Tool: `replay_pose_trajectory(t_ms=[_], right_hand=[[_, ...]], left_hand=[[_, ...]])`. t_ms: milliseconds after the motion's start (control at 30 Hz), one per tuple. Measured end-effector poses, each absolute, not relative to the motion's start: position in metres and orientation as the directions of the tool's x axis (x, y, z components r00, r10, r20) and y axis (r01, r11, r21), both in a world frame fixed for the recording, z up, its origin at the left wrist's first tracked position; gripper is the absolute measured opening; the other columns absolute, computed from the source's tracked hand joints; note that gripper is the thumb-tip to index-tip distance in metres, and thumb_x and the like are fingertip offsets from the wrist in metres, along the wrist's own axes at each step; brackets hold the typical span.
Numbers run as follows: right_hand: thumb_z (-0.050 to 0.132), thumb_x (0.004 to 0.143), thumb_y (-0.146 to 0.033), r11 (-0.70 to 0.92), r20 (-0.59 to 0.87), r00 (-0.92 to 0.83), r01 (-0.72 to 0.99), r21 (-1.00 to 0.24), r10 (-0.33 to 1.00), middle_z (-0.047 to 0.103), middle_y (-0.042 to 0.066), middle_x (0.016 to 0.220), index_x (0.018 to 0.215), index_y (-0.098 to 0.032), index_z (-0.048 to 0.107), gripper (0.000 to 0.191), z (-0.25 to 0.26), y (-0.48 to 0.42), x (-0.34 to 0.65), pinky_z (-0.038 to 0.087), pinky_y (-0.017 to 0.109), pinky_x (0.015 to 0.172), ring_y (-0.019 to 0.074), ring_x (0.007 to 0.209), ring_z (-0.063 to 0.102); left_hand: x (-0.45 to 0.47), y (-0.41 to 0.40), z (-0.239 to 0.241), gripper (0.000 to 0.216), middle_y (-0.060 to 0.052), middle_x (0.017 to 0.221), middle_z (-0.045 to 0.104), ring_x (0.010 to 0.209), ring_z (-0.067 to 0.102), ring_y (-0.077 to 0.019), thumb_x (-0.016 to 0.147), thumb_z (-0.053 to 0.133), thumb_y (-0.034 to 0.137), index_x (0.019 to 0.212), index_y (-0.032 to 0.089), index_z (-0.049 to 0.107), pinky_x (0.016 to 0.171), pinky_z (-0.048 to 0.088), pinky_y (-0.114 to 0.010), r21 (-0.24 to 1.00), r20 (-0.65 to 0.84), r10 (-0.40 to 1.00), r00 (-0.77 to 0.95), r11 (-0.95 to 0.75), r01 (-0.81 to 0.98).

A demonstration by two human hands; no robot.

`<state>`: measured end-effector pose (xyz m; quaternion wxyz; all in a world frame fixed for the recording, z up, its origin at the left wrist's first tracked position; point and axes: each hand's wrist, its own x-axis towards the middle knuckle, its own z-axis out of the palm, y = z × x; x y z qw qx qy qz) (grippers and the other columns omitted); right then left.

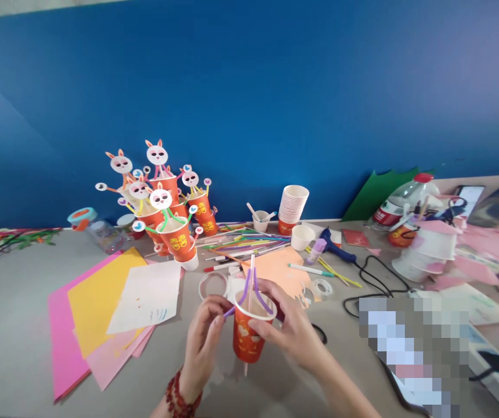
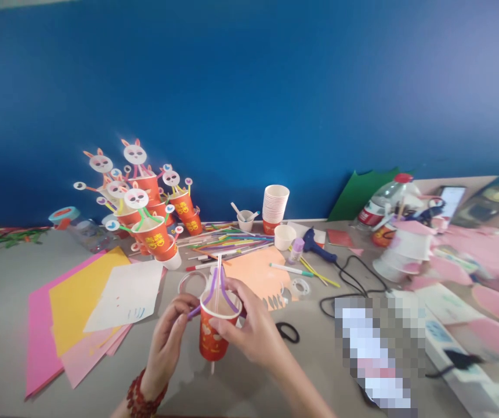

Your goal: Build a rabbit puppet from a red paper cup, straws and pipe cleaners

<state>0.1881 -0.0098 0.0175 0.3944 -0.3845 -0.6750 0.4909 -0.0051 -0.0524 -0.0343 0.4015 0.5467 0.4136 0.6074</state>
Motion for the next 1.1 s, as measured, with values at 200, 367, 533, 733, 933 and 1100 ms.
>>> replay_pose_trajectory(t_ms=[200,367,533,733,933,1100], right_hand=[[0.077,0.076,-0.032,0.238,0.166,-0.362,0.164,-0.957,0.917,0.057,0.012,0.135,0.130,-0.022,0.051,0.061,0.013,-0.016,0.182,0.052,0.037,0.097,0.0289,0.121,0.058],[0.074,0.080,-0.043,0.262,0.214,-0.266,0.159,-0.952,0.940,0.063,0.013,0.124,0.125,-0.021,0.055,0.053,0.006,-0.022,0.193,0.054,0.037,0.091,0.0276,0.110,0.063],[0.059,0.093,-0.043,0.050,0.046,-0.291,0.006,-0.999,0.956,0.067,0.004,0.075,0.088,-0.017,0.064,0.027,0.000,-0.030,0.196,0.054,0.025,0.061,0.0157,0.066,0.065],[0.065,0.089,-0.044,-0.039,-0.008,-0.272,-0.110,-0.993,0.962,0.068,0.003,0.066,0.075,-0.016,0.065,0.031,0.002,-0.035,0.189,0.053,0.025,0.060,0.0151,0.061,0.065],[0.067,0.089,-0.042,-0.049,-0.014,-0.248,-0.136,-0.990,0.969,0.071,0.005,0.072,0.076,-0.016,0.066,0.029,0.000,-0.038,0.187,0.053,0.025,0.064,0.0159,0.066,0.066],[0.066,0.089,-0.044,-0.064,-0.027,-0.264,-0.133,-0.989,0.964,0.071,0.006,0.074,0.078,-0.016,0.065,0.030,-0.004,-0.036,0.184,0.054,0.026,0.065,0.0164,0.066,0.067]], left_hand=[[0.009,-0.047,-0.037,0.067,-0.013,0.132,0.057,0.118,0.058,-0.0331,0.076,0.076,0.048,0.133,0.024,0.049,0.096,0.050,-0.041,0.951,0.142,0.986,0.083,-0.113,-0.287],[0.009,-0.051,-0.053,0.059,-0.014,0.127,0.063,0.117,0.060,-0.0332,0.080,0.073,0.043,0.131,0.020,0.056,0.096,0.051,-0.039,0.966,0.080,0.996,-0.050,-0.090,-0.243],[0.007,-0.051,-0.056,0.058,-0.014,0.120,0.068,0.114,0.062,-0.0336,0.077,0.073,0.047,0.126,0.016,0.061,0.092,0.054,-0.038,0.980,0.064,0.982,-0.176,-0.095,-0.177],[0.014,-0.051,-0.041,0.074,-0.014,0.106,0.072,0.101,0.067,-0.0345,0.064,0.082,0.049,0.126,0.014,0.057,0.085,0.057,-0.042,0.976,0.100,0.987,-0.123,-0.122,-0.182],[0.015,-0.055,-0.046,0.068,-0.016,0.110,0.073,0.096,0.070,-0.0338,0.070,0.080,0.043,0.127,0.015,0.056,0.083,0.059,-0.045,0.953,0.017,0.987,-0.162,-0.065,-0.296],[0.013,-0.054,-0.045,0.064,-0.015,0.110,0.073,0.098,0.070,-0.0333,0.071,0.079,0.042,0.125,0.015,0.058,0.086,0.058,-0.045,0.959,0.039,0.982,-0.183,-0.088,-0.271]])
